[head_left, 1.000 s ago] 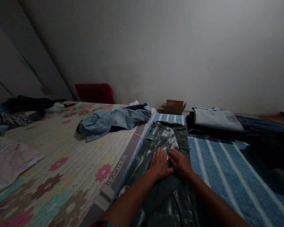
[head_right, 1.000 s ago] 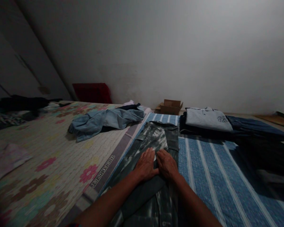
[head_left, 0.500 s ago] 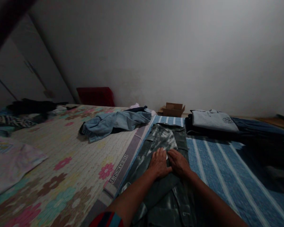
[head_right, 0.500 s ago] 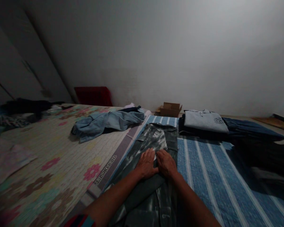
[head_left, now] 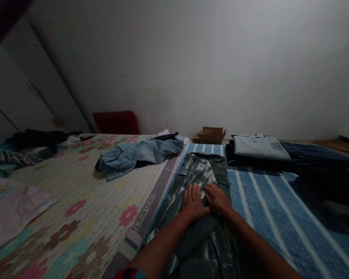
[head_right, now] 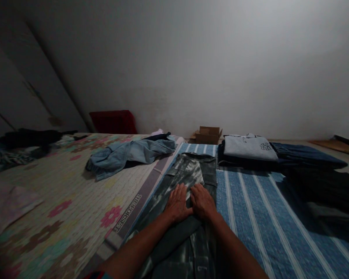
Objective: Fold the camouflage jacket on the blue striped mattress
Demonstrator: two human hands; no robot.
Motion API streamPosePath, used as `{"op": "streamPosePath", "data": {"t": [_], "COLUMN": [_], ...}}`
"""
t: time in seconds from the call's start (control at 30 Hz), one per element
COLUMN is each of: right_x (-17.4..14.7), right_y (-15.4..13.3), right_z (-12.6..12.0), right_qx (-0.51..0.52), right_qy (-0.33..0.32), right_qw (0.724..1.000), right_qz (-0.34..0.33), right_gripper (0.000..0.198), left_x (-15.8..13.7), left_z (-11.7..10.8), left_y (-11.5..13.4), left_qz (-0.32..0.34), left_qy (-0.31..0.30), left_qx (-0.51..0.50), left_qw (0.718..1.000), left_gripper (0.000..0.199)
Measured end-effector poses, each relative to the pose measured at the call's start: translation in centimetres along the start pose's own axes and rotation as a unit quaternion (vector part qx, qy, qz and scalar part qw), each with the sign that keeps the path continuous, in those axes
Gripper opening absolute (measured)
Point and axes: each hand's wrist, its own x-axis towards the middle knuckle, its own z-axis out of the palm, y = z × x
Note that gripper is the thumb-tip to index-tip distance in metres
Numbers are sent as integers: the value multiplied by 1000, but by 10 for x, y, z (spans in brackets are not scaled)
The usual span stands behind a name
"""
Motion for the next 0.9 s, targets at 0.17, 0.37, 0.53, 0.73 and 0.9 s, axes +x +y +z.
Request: {"op": "streamPosePath", "data": {"t": [0.17,0.37,0.53,0.73,0.9], "right_x": [-1,-3,-6,-8,-11], "right_y": [-1,-4,-5,-7,-10], "right_z": [-3,-6,-4,-8,-14], "right_qx": [-11,-40,-80,-111,-95], "right_qy": [-2,-4,-21,-54,-63], "right_qw": [1000,999,997,992,993], "right_qz": [-6,-13,-8,-12,0], "right_gripper": [36,38,48,61,64], "left_x": [2,-8,-28,-32,-50], "left_z": [-3,-15,-18,-19,-38], "left_y": [0,-3,-10,-14,-13], "left_qz": [-4,25,18,18,24], "left_qy": [-22,-71,-82,-86,-134], "left_qx": [-2,6,24,14,-14], "left_qw": [1000,997,996,996,991], "left_gripper": [107,109,110,107,106]}}
